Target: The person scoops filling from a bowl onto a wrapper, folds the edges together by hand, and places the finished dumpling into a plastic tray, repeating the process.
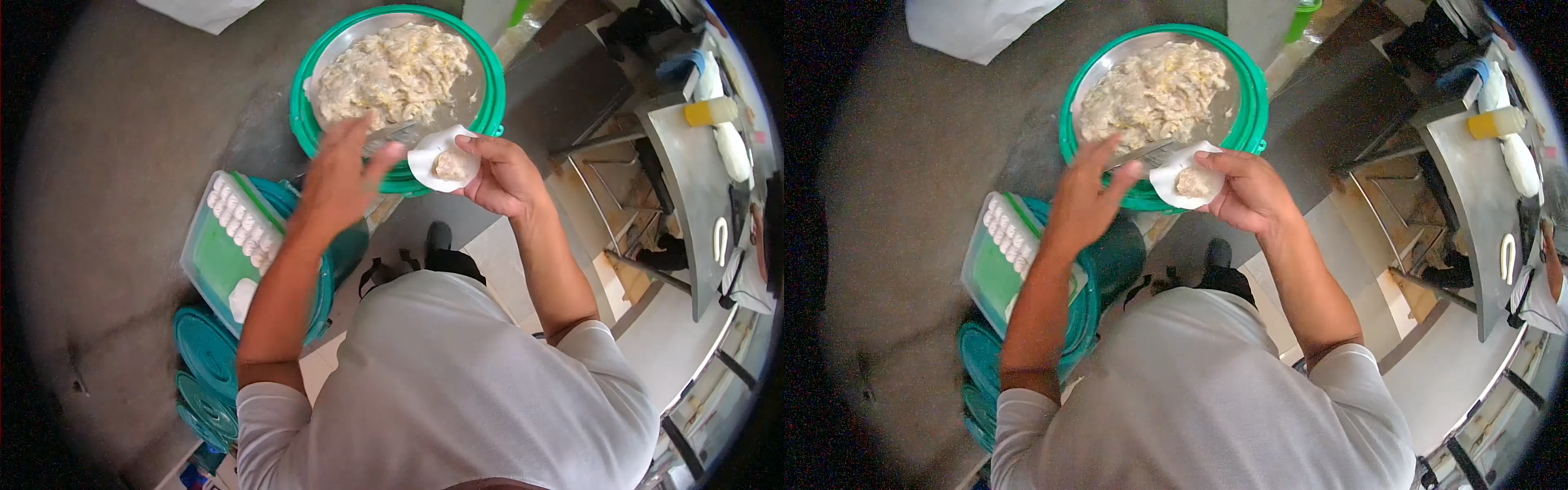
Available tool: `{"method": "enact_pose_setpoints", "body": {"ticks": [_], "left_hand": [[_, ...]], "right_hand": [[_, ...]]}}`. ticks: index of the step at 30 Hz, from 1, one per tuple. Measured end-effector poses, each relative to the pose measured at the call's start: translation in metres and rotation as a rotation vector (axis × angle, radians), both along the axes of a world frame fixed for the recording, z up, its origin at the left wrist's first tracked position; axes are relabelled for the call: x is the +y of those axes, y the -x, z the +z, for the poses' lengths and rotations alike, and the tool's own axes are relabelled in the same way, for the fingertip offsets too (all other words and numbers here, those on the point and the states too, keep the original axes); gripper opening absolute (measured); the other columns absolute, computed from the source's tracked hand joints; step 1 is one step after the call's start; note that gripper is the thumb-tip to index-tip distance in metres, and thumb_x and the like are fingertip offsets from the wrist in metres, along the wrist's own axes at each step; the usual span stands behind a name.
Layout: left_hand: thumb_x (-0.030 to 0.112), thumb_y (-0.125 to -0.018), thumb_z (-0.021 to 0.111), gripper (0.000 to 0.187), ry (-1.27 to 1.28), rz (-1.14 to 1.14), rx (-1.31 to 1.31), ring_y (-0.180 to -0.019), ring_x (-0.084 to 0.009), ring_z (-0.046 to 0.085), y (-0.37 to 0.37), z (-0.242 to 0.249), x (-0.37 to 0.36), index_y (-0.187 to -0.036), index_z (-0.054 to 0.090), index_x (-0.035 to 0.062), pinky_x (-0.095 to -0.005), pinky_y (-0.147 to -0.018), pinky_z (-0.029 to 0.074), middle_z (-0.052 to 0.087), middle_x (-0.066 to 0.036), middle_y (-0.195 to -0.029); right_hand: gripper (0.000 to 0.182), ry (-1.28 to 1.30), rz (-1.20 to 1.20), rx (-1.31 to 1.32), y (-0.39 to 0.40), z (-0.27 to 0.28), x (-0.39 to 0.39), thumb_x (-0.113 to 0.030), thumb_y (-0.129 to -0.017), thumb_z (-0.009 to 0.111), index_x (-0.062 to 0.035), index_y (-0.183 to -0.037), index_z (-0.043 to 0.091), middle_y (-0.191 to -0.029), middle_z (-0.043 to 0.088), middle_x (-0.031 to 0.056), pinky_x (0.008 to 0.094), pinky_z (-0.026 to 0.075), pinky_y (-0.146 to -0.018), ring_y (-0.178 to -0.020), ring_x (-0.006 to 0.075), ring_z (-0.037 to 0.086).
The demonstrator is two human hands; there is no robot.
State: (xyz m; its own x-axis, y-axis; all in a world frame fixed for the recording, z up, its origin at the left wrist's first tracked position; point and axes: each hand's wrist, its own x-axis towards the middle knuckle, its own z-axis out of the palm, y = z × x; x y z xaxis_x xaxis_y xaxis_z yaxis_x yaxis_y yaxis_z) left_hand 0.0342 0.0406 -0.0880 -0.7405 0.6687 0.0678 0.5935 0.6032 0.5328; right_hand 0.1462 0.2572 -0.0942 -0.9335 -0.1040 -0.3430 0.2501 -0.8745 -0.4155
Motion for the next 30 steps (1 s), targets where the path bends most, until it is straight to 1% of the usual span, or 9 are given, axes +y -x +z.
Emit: {"method": "enact_pose_setpoints", "body": {"ticks": [3,4,8,10,15,17,21,27,30], "left_hand": [[0.017,-0.1,0.059,0.033,-0.446,0.141,-0.815,-0.106,-0.0242,0.064,-0.018,0.0,0.008,-0.127,0.059,-0.0021,-0.0385,-0.092,0.052,0.066,-0.012,-0.118],[0.019,-0.1,0.06,0.03,-0.615,0.169,-1.207,-0.106,-0.0192,0.064,-0.02,0.005,0.007,-0.121,0.061,-0.0034,-0.0361,-0.092,0.052,0.066,-0.012,-0.117],[0.007,-0.096,0.061,0.03,-0.97,0.353,-1.453,-0.101,-0.0207,0.066,-0.02,0.029,-0.03,-0.124,0.056,-0.0029,-0.0344,-0.091,0.055,0.066,-0.013,-0.116],[0.003,-0.095,0.061,0.033,-0.96,0.359,-1.444,-0.102,-0.021,0.066,-0.029,0.051,-0.046,-0.126,0.054,-0.0036,-0.0346,-0.091,0.055,0.066,-0.013,-0.117],[-0.006,-0.083,0.07,0.057,-1.174,0.077,-1.263,-0.107,-0.0197,0.065,-0.064,0.046,-0.093,-0.136,0.05,-0.0023,-0.0333,-0.091,0.055,0.063,-0.013,-0.125],[-0.003,-0.08,0.076,0.056,-1.174,0.121,-1.174,-0.104,-0.0167,0.065,-0.08,0.053,-0.093,-0.132,0.055,-0.0011,-0.0311,-0.088,0.054,0.065,-0.009,-0.12],[0.007,-0.07,0.09,0.06,-1.148,0.061,-0.601,-0.103,-0.016,0.064,-0.091,0.075,-0.124,-0.121,0.063,-0.0045,-0.0325,-0.088,0.053,0.066,-0.007,-0.114],[0.01,-0.065,0.093,0.049,-0.978,-0.02,-0.025,-0.091,-0.0194,0.056,-0.102,0.091,-0.192,-0.109,0.074,0.0032,-0.0309,-0.082,0.046,0.066,-0.008,-0.1],[0.009,-0.068,0.09,0.046,-1.074,0.011,-0.062,-0.094,-0.0211,0.056,-0.114,0.096,-0.22,-0.11,0.073,0.0019,-0.0327,-0.085,0.046,0.065,-0.007,-0.098]], "right_hand": [[0.038,0.01,0.047,0.036,0.015,0.004,-0.019,-0.012,-0.093,0.068,0.0066,-0.124,0.054,-0.118,0.066,0.0144,0.0408,0.054,-0.096,-0.106,0.0265,0.067],[0.04,-0.31,0.048,0.083,0.017,0.006,-0.026,-0.011,-0.091,0.07,0.0062,-0.124,0.054,-0.117,0.066,0.0131,0.038,0.052,-0.094,-0.103,0.0245,0.067],[0.049,-0.933,0.106,0.36,0.006,0.019,-0.048,-0.004,-0.086,0.071,0.0031,-0.131,0.052,-0.119,0.061,0.01,0.032,0.047,-0.093,-0.109,0.019,0.059],[0.054,-1.253,0.053,0.587,0.002,0.019,-0.056,0.001,-0.087,0.069,0.0022,-0.137,0.048,-0.127,0.054,0.0106,0.0306,0.044,-0.097,-0.117,0.0189,0.053],[0.06,-1.304,-0.033,0.847,-0.002,0.045,-0.089,0.004,-0.084,0.068,-0.0015,-0.14,0.046,-0.121,0.057,0.0129,0.0338,0.046,-0.094,-0.11,0.0211,0.057],[0.056,-0.872,0.004,0.696,-0.012,0.062,-0.119,0.004,-0.088,0.066,-0.0005,-0.139,0.045,-0.124,0.056,0.0108,0.0321,0.045,-0.097,-0.112,0.0185,0.056],[0.059,-0.551,0.065,0.605,-0.027,0.085,-0.16,0.006,-0.088,0.067,-0.0007,-0.14,0.041,-0.125,0.053,0.0091,0.0317,0.044,-0.101,-0.117,0.0158,0.055],[0.061,-0.632,0.023,0.768,-0.04,0.101,-0.229,0.01,-0.086,0.069,-0.0003,-0.139,0.041,-0.125,0.054,0.0094,0.0305,0.047,-0.098,-0.116,0.0152,0.056],[0.062,-0.64,-0.005,0.745,-0.049,0.107,-0.264,0.009,-0.085,0.072,0.0007,-0.139,0.042,-0.124,0.054,0.0092,0.0303,0.048,-0.097,-0.114,0.0151,0.056]]}}
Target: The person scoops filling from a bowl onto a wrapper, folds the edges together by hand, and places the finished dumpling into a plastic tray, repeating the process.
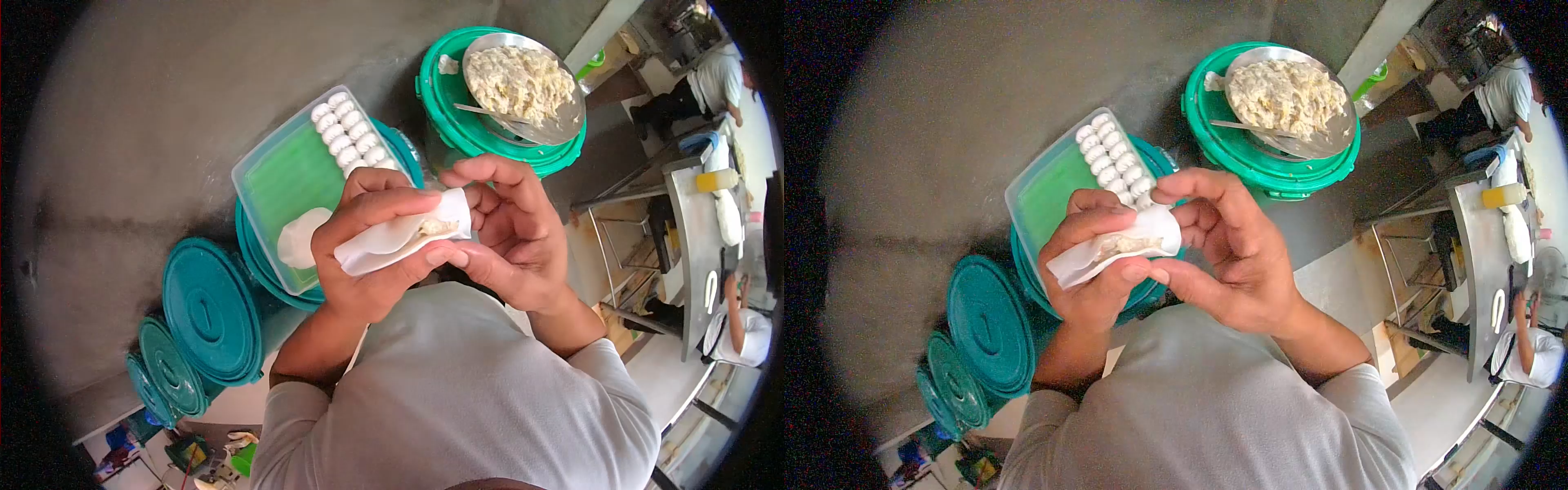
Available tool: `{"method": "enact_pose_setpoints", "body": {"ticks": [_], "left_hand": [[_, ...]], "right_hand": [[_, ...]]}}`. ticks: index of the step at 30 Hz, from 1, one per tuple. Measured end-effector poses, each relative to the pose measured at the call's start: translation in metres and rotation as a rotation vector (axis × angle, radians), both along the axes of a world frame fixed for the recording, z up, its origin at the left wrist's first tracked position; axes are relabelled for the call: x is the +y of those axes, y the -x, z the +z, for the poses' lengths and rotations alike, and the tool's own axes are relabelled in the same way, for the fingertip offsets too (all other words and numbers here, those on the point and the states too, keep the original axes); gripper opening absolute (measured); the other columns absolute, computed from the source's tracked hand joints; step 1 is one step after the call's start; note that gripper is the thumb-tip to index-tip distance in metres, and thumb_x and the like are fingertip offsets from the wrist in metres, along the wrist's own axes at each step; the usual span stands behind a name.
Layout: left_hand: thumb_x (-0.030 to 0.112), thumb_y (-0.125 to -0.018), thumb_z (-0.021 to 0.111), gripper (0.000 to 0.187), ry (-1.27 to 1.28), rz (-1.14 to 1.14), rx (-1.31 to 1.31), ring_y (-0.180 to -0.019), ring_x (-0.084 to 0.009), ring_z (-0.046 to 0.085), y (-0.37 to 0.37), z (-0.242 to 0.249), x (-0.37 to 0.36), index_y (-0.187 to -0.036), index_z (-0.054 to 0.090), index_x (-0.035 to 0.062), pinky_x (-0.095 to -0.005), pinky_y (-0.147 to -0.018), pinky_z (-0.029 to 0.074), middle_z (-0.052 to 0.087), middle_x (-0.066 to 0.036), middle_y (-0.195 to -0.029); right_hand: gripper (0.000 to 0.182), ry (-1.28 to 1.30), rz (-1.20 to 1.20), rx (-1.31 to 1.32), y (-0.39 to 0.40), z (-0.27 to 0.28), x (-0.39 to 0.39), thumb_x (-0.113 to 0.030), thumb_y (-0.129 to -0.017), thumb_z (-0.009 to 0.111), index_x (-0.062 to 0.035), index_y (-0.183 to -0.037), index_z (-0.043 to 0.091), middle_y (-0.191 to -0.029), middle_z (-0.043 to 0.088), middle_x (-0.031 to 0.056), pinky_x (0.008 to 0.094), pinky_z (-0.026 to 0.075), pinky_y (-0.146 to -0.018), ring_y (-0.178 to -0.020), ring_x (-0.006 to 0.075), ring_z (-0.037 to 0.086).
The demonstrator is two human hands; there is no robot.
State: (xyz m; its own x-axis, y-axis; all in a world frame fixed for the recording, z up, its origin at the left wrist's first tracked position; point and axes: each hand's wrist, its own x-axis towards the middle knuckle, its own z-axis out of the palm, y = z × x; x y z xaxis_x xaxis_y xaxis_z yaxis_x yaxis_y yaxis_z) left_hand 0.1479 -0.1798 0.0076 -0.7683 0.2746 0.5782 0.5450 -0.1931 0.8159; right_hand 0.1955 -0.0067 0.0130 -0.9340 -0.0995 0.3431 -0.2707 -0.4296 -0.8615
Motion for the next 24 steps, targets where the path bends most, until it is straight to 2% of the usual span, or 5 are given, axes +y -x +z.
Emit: {"method": "enact_pose_setpoints", "body": {"ticks": [8,10,16,19,24], "left_hand": [[0.006,-0.076,0.084,0.037,-0.294,-0.051,-0.177,-0.098,-0.0207,0.054,-0.026,-0.008,-0.049,-0.11,0.072,0.0003,-0.0332,-0.089,0.047,0.071,-0.009,-0.103],[0.007,-0.076,0.085,0.038,-0.284,-0.044,-0.185,-0.099,-0.0206,0.054,-0.032,-0.009,-0.057,-0.111,0.072,0.0005,-0.0331,-0.089,0.047,0.07,-0.009,-0.103],[0.008,-0.075,0.085,0.038,-0.16,0.004,-0.108,-0.101,-0.0203,0.055,-0.042,-0.008,-0.061,-0.11,0.073,0.0007,-0.0321,-0.089,0.046,0.065,-0.009,-0.105],[0.009,-0.075,0.086,0.037,-0.085,0.017,-0.079,-0.1,-0.0203,0.057,-0.046,0.0,-0.055,-0.109,0.074,0.0007,-0.032,-0.088,0.047,0.064,-0.01,-0.105],[0.011,-0.073,0.088,0.041,0.034,0.014,-0.069,-0.099,-0.0208,0.06,-0.048,0.007,-0.044,-0.111,0.073,0.0014,-0.0324,-0.086,0.048,0.064,-0.011,-0.105]], "right_hand": [[0.038,-0.069,-0.131,0.068,-0.019,0.002,-0.056,0.007,-0.085,0.073,0.0018,-0.12,0.061,-0.112,0.062,0.0106,0.0292,0.05,-0.086,-0.1,0.0158,0.061],[0.021,-0.343,-0.226,0.16,-0.023,0.005,-0.056,0.004,-0.085,0.075,0.0012,-0.105,0.069,-0.103,0.064,0.0106,0.0282,0.049,-0.078,-0.093,0.015,0.061],[0.015,-0.415,-0.223,0.319,-0.02,0.005,-0.05,0.0,-0.086,0.075,0.0008,-0.101,0.071,-0.097,0.067,0.0085,0.0257,0.048,-0.071,-0.084,0.0138,0.062],[0.013,0.1,-0.081,-0.058,-0.028,0.015,-0.057,-0.001,-0.087,0.074,0.0005,-0.099,0.072,-0.094,0.069,0.0083,0.0244,0.048,-0.071,-0.083,0.0123,0.063],[0.013,-0.081,-0.026,0.002,-0.018,0.013,-0.027,-0.001,-0.087,0.075,0.0001,-0.1,0.073,-0.094,0.068,0.0074,0.0238,0.047,-0.07,-0.082,0.0114,0.062]]}}
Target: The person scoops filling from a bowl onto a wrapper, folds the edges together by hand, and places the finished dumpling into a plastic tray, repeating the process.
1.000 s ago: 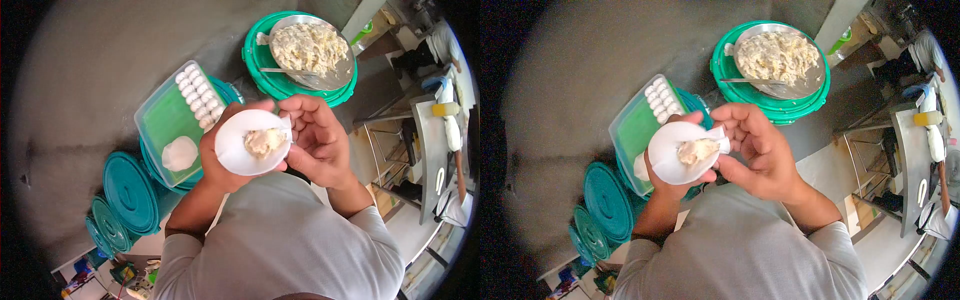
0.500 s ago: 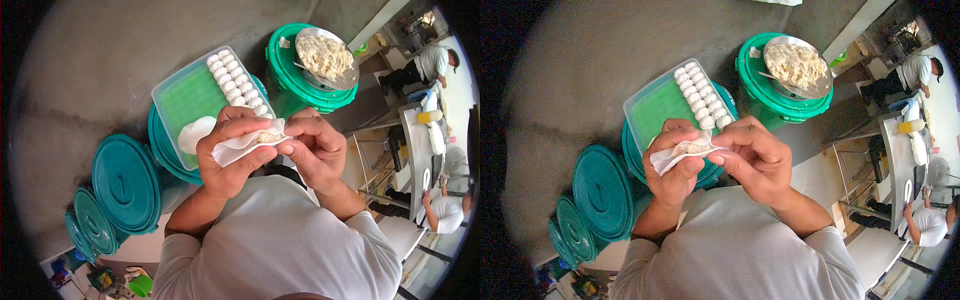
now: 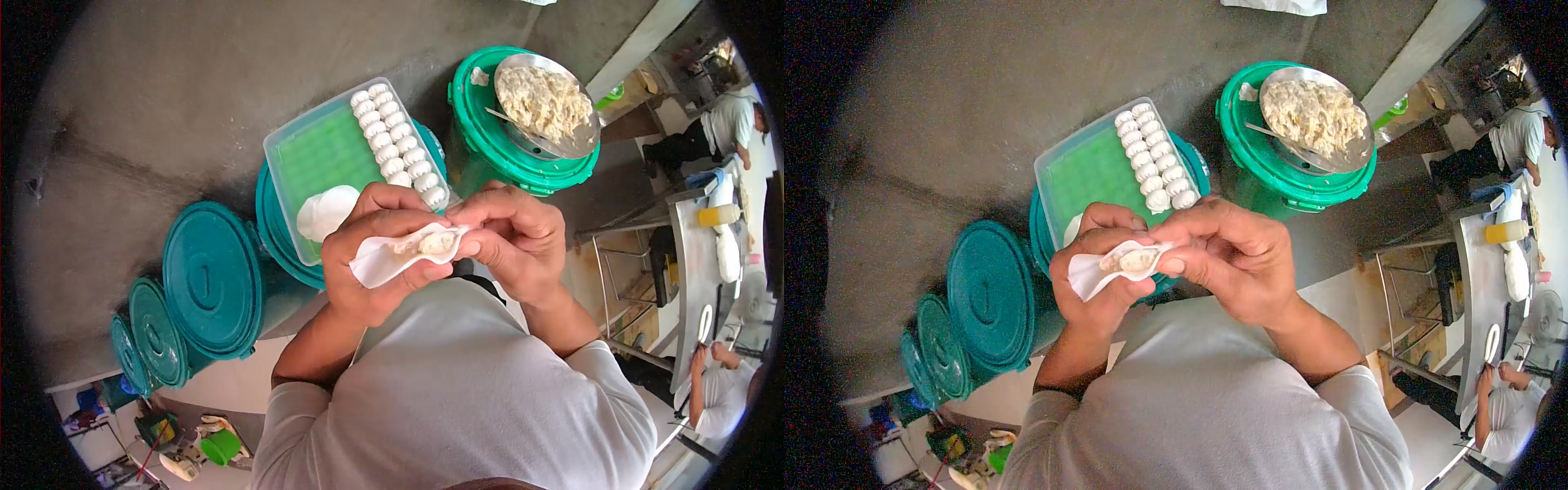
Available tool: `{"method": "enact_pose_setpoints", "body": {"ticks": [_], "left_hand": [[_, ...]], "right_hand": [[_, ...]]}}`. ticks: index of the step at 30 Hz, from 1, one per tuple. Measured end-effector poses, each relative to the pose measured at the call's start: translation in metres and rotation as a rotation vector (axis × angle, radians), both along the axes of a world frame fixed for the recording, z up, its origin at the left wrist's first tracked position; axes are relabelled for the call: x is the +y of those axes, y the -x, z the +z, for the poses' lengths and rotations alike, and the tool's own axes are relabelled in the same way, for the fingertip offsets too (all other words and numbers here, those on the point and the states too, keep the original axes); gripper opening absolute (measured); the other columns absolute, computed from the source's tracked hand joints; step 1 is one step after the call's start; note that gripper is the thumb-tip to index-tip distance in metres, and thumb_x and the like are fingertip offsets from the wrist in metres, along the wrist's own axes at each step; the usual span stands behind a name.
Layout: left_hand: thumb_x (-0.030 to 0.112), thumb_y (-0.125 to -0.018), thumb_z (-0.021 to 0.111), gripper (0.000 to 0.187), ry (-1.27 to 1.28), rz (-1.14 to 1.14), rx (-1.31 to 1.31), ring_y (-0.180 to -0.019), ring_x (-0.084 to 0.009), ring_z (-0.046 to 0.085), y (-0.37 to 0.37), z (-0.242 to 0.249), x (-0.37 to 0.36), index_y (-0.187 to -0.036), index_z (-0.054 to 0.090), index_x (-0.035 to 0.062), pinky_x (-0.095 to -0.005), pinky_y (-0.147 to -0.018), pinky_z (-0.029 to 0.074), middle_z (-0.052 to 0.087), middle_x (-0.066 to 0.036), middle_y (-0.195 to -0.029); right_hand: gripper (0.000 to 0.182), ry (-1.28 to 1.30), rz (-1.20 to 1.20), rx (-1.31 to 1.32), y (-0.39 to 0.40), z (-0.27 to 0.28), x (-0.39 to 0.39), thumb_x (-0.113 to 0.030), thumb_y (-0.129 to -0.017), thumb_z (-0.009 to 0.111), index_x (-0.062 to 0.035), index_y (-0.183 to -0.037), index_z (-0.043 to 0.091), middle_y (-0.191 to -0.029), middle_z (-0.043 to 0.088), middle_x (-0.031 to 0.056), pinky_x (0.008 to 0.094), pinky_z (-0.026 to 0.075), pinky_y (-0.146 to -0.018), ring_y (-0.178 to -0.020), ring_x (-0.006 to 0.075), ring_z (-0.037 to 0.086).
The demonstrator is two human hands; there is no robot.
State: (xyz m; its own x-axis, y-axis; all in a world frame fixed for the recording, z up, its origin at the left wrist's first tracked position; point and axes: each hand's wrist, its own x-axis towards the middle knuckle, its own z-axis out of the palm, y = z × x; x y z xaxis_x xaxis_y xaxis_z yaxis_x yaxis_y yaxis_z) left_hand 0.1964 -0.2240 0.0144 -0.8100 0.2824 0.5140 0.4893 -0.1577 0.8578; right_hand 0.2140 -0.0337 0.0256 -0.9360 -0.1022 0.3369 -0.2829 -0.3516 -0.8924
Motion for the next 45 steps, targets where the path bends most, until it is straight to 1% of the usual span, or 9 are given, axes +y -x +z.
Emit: {"method": "enact_pose_setpoints", "body": {"ticks": [5,9,11,16,22,26,28,34,45], "left_hand": [[0.011,-0.073,0.089,0.047,-0.118,0.083,0.08,-0.098,-0.0198,0.061,0.0,-0.003,0.017,-0.115,0.07,0.0026,-0.0317,-0.085,0.049,0.065,-0.011,-0.105],[0.006,-0.073,0.088,0.042,0.115,0.052,0.119,-0.098,-0.0192,0.062,0.002,0.01,0.013,-0.11,0.068,0.0034,-0.0315,-0.085,0.051,0.064,-0.01,-0.105],[0.005,-0.073,0.087,0.04,0.149,0.047,0.071,-0.099,-0.0193,0.062,0.001,0.019,0.014,-0.108,0.068,0.0033,-0.0315,-0.085,0.051,0.064,-0.01,-0.105],[0.002,-0.072,0.087,0.034,-0.239,0.028,-0.178,-0.101,-0.0209,0.063,-0.005,0.018,0.03,-0.102,0.07,0.0017,-0.0322,-0.086,0.051,0.065,-0.011,-0.106],[0.001,-0.072,0.087,0.038,0.149,-0.011,-0.013,-0.102,-0.0216,0.064,0.001,0.021,0.011,-0.105,0.069,0.0009,-0.0347,-0.089,0.051,0.067,-0.012,-0.106],[0.001,-0.073,0.086,0.037,0.108,-0.007,-0.04,-0.103,-0.0207,0.064,-0.004,0.018,0.014,-0.106,0.069,0.0009,-0.0336,-0.09,0.051,0.066,-0.013,-0.109],[0.001,-0.076,0.084,0.036,-0.231,-0.023,-0.269,-0.104,-0.02,0.063,-0.01,0.018,0.02,-0.108,0.068,0.0005,-0.033,-0.09,0.05,0.065,-0.014,-0.113],[0.002,-0.079,0.081,0.03,0.059,-0.053,-0.115,-0.106,-0.0197,0.063,-0.005,0.018,0.006,-0.106,0.067,0.0006,-0.0323,-0.092,0.05,0.065,-0.013,-0.115],[0.004,-0.083,0.079,0.033,-0.007,-0.066,-0.093,-0.106,-0.0212,0.062,-0.005,0.01,0.003,-0.112,0.065,-0.0011,-0.0335,-0.093,0.048,0.063,-0.016,-0.117]], "right_hand": [[0.017,-0.144,-0.026,0.295,0.01,-0.004,0.014,-0.001,-0.085,0.076,0.0001,-0.102,0.074,-0.094,0.067,0.0092,0.0246,0.047,-0.073,-0.083,0.0121,0.061],[0.017,-0.204,-0.002,0.306,0.009,0.003,0.022,-0.001,-0.084,0.077,0.0009,-0.101,0.074,-0.095,0.067,0.0097,0.0258,0.048,-0.074,-0.084,0.0127,0.061],[0.015,0.083,-0.053,-0.024,-0.001,0.012,0.011,-0.001,-0.084,0.077,0.0007,-0.098,0.074,-0.094,0.067,0.0091,0.0272,0.048,-0.074,-0.083,0.0138,0.061],[0.016,-0.299,-0.051,0.313,0.011,-0.002,0.029,-0.002,-0.086,0.076,-0.0013,-0.101,0.074,-0.093,0.067,0.0083,0.0276,0.047,-0.073,-0.081,0.0156,0.061],[0.011,-0.276,-0.088,0.25,0.003,0.005,0.022,-0.004,-0.085,0.076,-0.0013,-0.095,0.074,-0.094,0.068,0.0078,0.0298,0.047,-0.075,-0.082,0.0174,0.06],[0.012,-0.288,-0.081,0.236,0.002,0.005,0.022,-0.005,-0.085,0.076,-0.0015,-0.096,0.073,-0.093,0.068,0.0086,0.0294,0.047,-0.075,-0.082,0.0179,0.06],[0.014,-0.369,-0.066,0.332,0.006,0.001,0.024,-0.005,-0.085,0.076,-0.0014,-0.099,0.072,-0.093,0.068,0.0089,0.0293,0.047,-0.074,-0.081,0.018,0.06],[0.012,-0.287,-0.117,0.27,-0.002,0.005,0.015,-0.004,-0.085,0.075,-0.0008,-0.097,0.072,-0.093,0.068,0.0085,0.0298,0.047,-0.073,-0.082,0.0184,0.06],[0.015,-0.41,-0.14,0.379,0.0,0.004,0.014,-0.004,-0.086,0.074,-0.0014,-0.101,0.07,-0.093,0.068,0.0092,0.0313,0.048,-0.075,-0.084,0.0209,0.061]]}}
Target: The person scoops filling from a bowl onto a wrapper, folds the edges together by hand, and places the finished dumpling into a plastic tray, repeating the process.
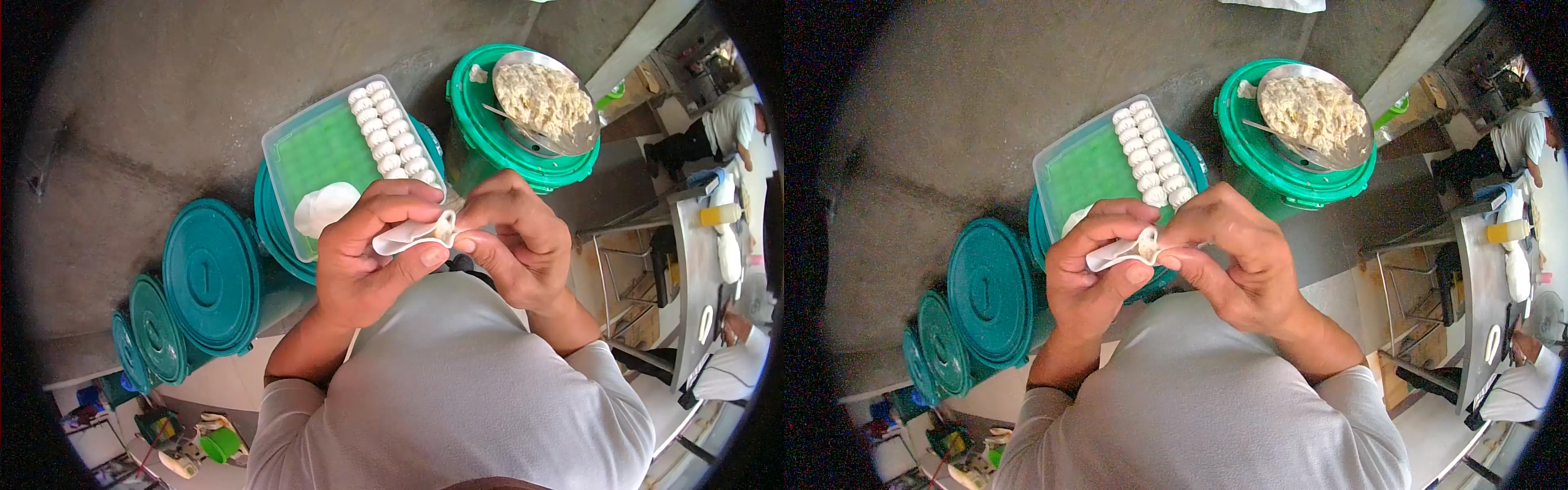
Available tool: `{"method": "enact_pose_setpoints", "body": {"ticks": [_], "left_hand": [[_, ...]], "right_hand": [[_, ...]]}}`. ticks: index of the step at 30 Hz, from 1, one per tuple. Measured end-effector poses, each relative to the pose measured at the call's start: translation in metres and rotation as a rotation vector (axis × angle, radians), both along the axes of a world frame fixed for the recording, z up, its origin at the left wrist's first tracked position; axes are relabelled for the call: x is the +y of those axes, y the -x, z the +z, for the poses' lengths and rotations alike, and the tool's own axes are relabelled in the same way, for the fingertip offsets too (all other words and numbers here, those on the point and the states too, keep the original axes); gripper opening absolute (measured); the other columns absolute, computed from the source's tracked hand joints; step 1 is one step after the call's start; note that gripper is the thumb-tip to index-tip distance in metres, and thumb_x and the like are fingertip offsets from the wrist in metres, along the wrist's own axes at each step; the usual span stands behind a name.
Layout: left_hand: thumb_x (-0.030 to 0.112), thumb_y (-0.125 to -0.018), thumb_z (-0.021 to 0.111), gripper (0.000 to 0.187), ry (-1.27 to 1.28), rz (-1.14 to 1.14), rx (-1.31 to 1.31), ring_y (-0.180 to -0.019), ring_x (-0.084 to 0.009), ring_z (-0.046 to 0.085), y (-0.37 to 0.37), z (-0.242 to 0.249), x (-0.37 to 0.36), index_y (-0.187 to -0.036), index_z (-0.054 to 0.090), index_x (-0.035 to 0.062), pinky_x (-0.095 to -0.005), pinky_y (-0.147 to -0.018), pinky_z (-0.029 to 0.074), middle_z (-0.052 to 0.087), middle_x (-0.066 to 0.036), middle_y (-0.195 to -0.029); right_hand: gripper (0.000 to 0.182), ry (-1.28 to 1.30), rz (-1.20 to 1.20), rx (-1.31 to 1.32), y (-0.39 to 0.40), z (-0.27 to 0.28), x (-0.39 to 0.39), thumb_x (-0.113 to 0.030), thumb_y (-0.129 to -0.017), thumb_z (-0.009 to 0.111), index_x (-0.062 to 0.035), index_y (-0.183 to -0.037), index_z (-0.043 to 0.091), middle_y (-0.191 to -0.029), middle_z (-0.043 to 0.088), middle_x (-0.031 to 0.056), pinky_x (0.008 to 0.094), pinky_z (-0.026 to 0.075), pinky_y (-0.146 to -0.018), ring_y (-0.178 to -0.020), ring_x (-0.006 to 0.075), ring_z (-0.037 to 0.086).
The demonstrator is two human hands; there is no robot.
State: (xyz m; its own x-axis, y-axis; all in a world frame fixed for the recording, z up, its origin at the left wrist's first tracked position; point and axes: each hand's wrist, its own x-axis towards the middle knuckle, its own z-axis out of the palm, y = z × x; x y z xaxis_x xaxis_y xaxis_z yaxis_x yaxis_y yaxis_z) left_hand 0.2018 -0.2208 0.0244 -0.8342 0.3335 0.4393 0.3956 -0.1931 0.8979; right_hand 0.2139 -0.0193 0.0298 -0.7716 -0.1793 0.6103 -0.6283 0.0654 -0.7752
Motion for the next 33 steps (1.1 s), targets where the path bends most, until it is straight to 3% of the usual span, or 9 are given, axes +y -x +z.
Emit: {"method": "enact_pose_setpoints", "body": {"ticks": [5,8,13,16,18,22,28,31,33], "left_hand": [[0.005,-0.084,0.079,0.033,-0.003,-0.028,-0.003,-0.106,-0.0214,0.061,-0.001,0.001,0.003,-0.113,0.065,-0.0009,-0.0338,-0.093,0.048,0.062,-0.017,-0.117],[0.005,-0.085,0.079,0.034,-0.181,0.036,-0.219,-0.108,-0.022,0.06,-0.006,-0.005,0.007,-0.114,0.064,-0.0018,-0.034,-0.094,0.047,0.062,-0.017,-0.117],[0.005,-0.084,0.079,0.035,-0.023,0.002,0.079,-0.11,-0.0215,0.059,0.007,-0.014,-0.001,-0.116,0.064,-0.0021,-0.0325,-0.094,0.047,0.061,-0.015,-0.115],[0.004,-0.085,0.078,0.035,0.001,-0.027,0.057,-0.108,-0.0208,0.059,0.007,-0.006,-0.003,-0.115,0.064,-0.0018,-0.032,-0.094,0.047,0.061,-0.014,-0.113],[0.003,-0.084,0.078,0.035,-0.004,-0.034,0.073,-0.107,-0.0206,0.06,0.009,-0.007,-0.003,-0.116,0.064,-0.0017,-0.0317,-0.093,0.048,0.061,-0.013,-0.112],[0.001,-0.084,0.079,0.035,-0.234,0.032,0.069,-0.102,-0.0201,0.061,0.008,-0.022,0.008,-0.115,0.064,-0.0022,-0.0302,-0.089,0.049,0.061,-0.013,-0.11],[0.001,-0.083,0.079,0.036,-0.049,0.024,0.177,-0.098,-0.0198,0.061,0.013,-0.018,0.001,-0.115,0.064,-0.0024,-0.0293,-0.088,0.049,0.061,-0.013,-0.11],[0.001,-0.083,0.079,0.035,-0.021,-0.002,0.181,-0.097,-0.0189,0.061,0.016,-0.012,-0.003,-0.115,0.064,-0.002,-0.0292,-0.088,0.048,0.061,-0.013,-0.11],[0.001,-0.083,0.079,0.034,-0.006,-0.012,0.178,-0.096,-0.0182,0.06,0.014,-0.012,-0.001,-0.114,0.064,-0.002,-0.0291,-0.087,0.047,0.061,-0.013,-0.11]], "right_hand": [[0.013,0.048,-0.044,-0.095,-0.004,0.003,-0.006,-0.003,-0.086,0.073,-0.0013,-0.098,0.07,-0.092,0.067,0.01,0.0316,0.049,-0.074,-0.082,0.0215,0.062],[0.012,-0.025,-0.019,-0.076,-0.003,0.004,-0.004,-0.002,-0.086,0.074,-0.0012,-0.097,0.069,-0.093,0.066,0.0102,0.0316,0.049,-0.075,-0.083,0.0213,0.062],[0.012,-0.148,0.017,0.039,0.0,0.004,-0.005,-0.004,-0.086,0.074,-0.0008,-0.097,0.068,-0.094,0.066,0.0102,0.0319,0.05,-0.075,-0.083,0.0215,0.062],[0.013,0.217,-0.092,-0.115,-0.004,-0.001,-0.017,-0.005,-0.087,0.073,-0.0005,-0.099,0.068,-0.094,0.065,0.0104,0.0326,0.05,-0.074,-0.082,0.0223,0.061],[0.013,-0.052,-0.015,0.032,0.003,0.0,-0.006,-0.004,-0.088,0.071,-0.0002,-0.1,0.067,-0.093,0.065,0.0105,0.0329,0.049,-0.074,-0.081,0.0219,0.061],[0.011,-0.067,-0.032,-0.05,-0.001,0.004,-0.008,-0.003,-0.088,0.07,-0.0003,-0.098,0.066,-0.092,0.064,0.0106,0.0333,0.049,-0.073,-0.081,0.0225,0.061],[0.01,-0.157,-0.012,0.063,0.003,0.0,-0.008,-0.004,-0.088,0.07,0.0001,-0.095,0.064,-0.091,0.063,0.0109,0.0336,0.049,-0.072,-0.079,0.0244,0.06],[0.012,0.141,-0.024,-0.024,0.004,-0.008,-0.014,-0.003,-0.087,0.071,0.0005,-0.096,0.064,-0.09,0.063,0.0113,0.0338,0.049,-0.072,-0.078,0.0246,0.06],[0.014,-0.101,-0.017,0.067,0.008,-0.001,-0.006,-0.002,-0.086,0.071,0.0007,-0.097,0.064,-0.09,0.063,0.0113,0.0339,0.049,-0.071,-0.078,0.0244,0.06]]}}
